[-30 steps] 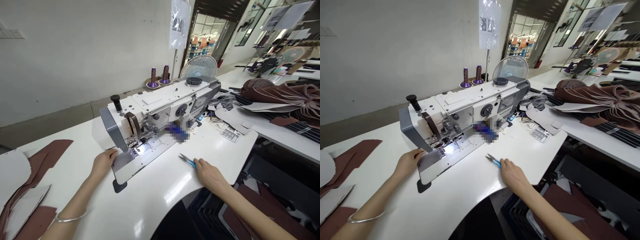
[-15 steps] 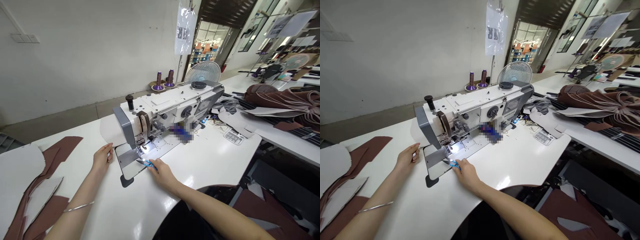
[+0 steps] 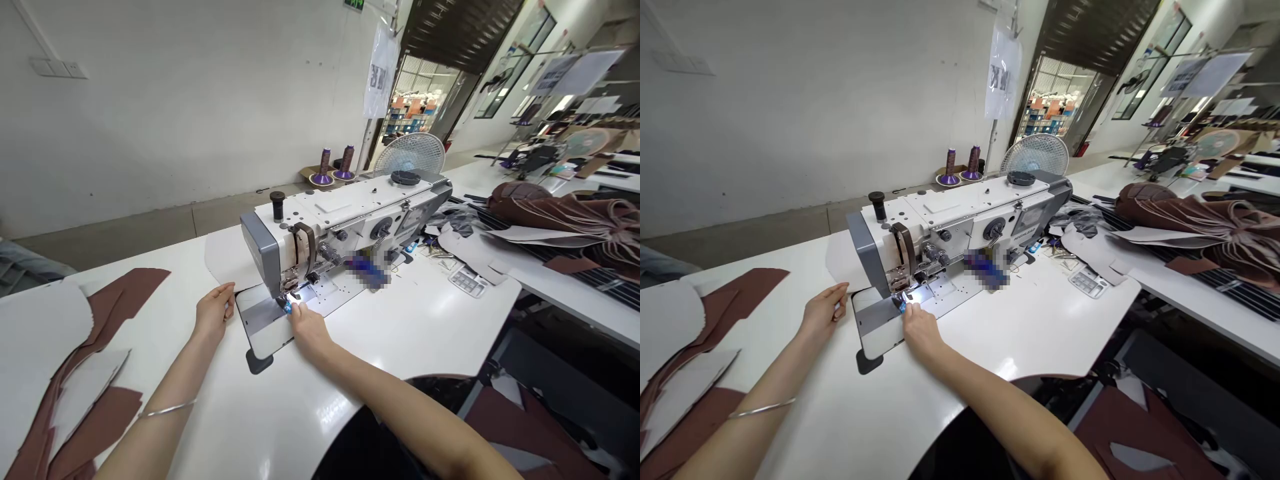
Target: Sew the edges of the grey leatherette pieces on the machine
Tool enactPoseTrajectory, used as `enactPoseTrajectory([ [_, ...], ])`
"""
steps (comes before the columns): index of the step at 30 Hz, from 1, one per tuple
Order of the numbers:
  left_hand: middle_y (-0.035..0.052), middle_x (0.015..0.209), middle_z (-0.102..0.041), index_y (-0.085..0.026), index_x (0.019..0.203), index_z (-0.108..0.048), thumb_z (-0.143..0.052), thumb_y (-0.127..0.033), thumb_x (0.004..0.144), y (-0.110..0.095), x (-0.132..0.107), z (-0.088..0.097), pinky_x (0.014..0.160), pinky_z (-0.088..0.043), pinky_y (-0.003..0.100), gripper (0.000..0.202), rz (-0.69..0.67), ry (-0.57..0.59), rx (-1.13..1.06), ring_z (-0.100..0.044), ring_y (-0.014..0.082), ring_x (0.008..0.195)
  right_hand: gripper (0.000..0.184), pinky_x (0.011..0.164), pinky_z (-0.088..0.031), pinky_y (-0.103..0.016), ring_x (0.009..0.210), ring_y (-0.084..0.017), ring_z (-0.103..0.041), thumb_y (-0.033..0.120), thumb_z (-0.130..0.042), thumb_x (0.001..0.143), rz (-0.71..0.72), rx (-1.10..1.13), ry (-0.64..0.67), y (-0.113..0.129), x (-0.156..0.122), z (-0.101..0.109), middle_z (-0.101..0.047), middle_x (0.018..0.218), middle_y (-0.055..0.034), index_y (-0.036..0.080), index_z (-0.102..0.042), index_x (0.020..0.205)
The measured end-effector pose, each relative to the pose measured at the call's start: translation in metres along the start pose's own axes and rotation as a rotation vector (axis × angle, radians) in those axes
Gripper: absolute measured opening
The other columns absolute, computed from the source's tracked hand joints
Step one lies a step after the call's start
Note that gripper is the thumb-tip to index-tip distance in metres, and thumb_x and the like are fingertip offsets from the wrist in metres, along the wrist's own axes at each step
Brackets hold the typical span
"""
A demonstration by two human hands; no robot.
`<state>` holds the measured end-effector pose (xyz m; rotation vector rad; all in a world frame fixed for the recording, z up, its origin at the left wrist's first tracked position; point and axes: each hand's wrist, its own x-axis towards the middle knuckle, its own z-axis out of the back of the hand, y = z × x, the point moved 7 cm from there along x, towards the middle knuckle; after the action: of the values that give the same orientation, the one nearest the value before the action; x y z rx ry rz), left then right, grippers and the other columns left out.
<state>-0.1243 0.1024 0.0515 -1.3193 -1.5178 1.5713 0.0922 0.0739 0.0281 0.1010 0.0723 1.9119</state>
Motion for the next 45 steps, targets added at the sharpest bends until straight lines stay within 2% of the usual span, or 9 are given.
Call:
enactPoseTrajectory([
  [6, -0.0064, 0.048, -0.046, -0.013, 0.093, -0.063, -0.072, -0.041, 0.058, -0.008, -0.026, 0.021, 0.04, -0.019, 0.02, 0.045, 0.025, 0.02, 0.234, -0.028, 0.0034, 0.037, 0.024, 0.059, -0.042, -0.027, 0.078, -0.019, -0.06, 0.027, -0.033, 0.099, 0.056, 0.001, -0.03, -0.023, -0.022, -0.002, -0.058, 0.097, -0.0095, 0.014, -0.046, 0.115],
  [19, -0.0055, 0.044, -0.043, -0.011, 0.086, -0.065, -0.068, -0.038, 0.052, -0.039, -0.004, 0.03, 0.039, -0.016, 0.02, 0.044, -0.139, -0.192, 0.215, -0.03, 0.0056, 0.039, 0.025, 0.056, -0.045, -0.029, 0.075, -0.019, -0.06, 0.022, -0.027, 0.099, -0.006, 0.046, 0.029, 0.002, 0.007, -0.008, -0.056, 0.101, -0.0121, 0.012, -0.041, 0.117],
  [24, -0.0056, 0.045, -0.043, -0.012, 0.086, -0.066, -0.068, -0.036, 0.054, -0.043, -0.006, 0.035, 0.04, -0.018, 0.021, 0.04, -0.127, -0.224, 0.229, -0.03, 0.0059, 0.04, 0.021, 0.058, -0.043, -0.027, 0.072, -0.017, -0.058, 0.021, -0.029, 0.099, 0.125, 0.053, 0.002, 0.007, -0.001, -0.007, -0.057, 0.095, -0.009, 0.015, -0.048, 0.105],
  [26, -0.0063, 0.045, -0.044, -0.013, 0.089, -0.066, -0.07, -0.037, 0.055, -0.04, -0.02, 0.03, 0.04, -0.017, 0.021, 0.041, -0.061, -0.108, 0.256, -0.026, 0.0046, 0.038, 0.02, 0.059, -0.042, -0.027, 0.073, -0.018, -0.057, 0.026, -0.032, 0.099, 0.218, 0.074, -0.008, 0.007, -0.013, -0.005, -0.057, 0.093, -0.0073, 0.016, -0.048, 0.107],
  [30, -0.0011, 0.047, -0.053, -0.014, 0.095, -0.068, -0.071, -0.048, 0.062, 0.001, -0.102, -0.009, 0.039, -0.013, 0.023, 0.047, 0.3, 0.547, 0.491, -0.023, 0.0042, 0.033, 0.024, 0.065, -0.045, -0.03, 0.081, -0.021, -0.056, 0.028, -0.041, 0.096, 0.207, 0.076, -0.051, -0.016, -0.036, 0.005, -0.059, 0.095, -0.0095, 0.015, -0.049, 0.114],
  [32, 0.0089, 0.075, -0.069, -0.018, 0.102, -0.067, -0.066, -0.052, 0.069, 0.028, -0.155, -0.028, 0.039, -0.016, 0.025, 0.047, 0.484, 0.837, 0.545, -0.031, 0.0048, 0.032, 0.025, 0.075, -0.046, -0.036, 0.091, -0.025, -0.055, 0.023, -0.044, 0.094, 0.137, 0.063, -0.137, -0.033, -0.047, 0.018, -0.058, 0.102, -0.0142, 0.014, -0.05, 0.117],
  [35, 0.0105, 0.106, -0.065, -0.023, 0.107, -0.064, -0.059, -0.057, 0.075, 0.047, -0.18, -0.05, 0.041, -0.018, 0.026, 0.047, 0.458, 0.796, 0.448, -0.032, 0.002, 0.034, 0.028, 0.081, -0.045, -0.041, 0.099, -0.027, -0.053, 0.019, -0.04, 0.093, 0.125, 0.158, -0.314, -0.044, -0.07, 0.044, -0.057, 0.11, -0.018, 0.013, -0.051, 0.119],
  [39, 0.0048, 0.093, -0.058, -0.02, 0.11, -0.061, -0.055, -0.064, 0.075, 0.059, -0.161, -0.088, 0.046, -0.024, 0.024, 0.057, 0.358, 0.557, 0.179, -0.032, 0.0028, 0.044, 0.029, 0.073, -0.049, -0.033, 0.089, -0.022, -0.056, 0.027, -0.043, 0.094, 0.28, 0.495, -0.353, -0.03, -0.106, 0.059, -0.059, 0.098, -0.0116, 0.018, -0.053, 0.119],
  [45, 0.0026, 0.084, -0.052, -0.024, 0.12, -0.052, -0.052, -0.066, 0.076, 0.07, -0.16, -0.178, 0.061, -0.038, 0.026, 0.061, 0.272, 0.652, 0.225, -0.048, 0.0132, 0.068, 0.034, 0.068, -0.05, -0.029, 0.083, -0.018, -0.055, 0.021, -0.054, 0.085, 0.051, 0.827, -0.345, -0.062, -0.122, 0.057, -0.056, 0.094, -0.0061, 0.023, -0.053, 0.119],
])
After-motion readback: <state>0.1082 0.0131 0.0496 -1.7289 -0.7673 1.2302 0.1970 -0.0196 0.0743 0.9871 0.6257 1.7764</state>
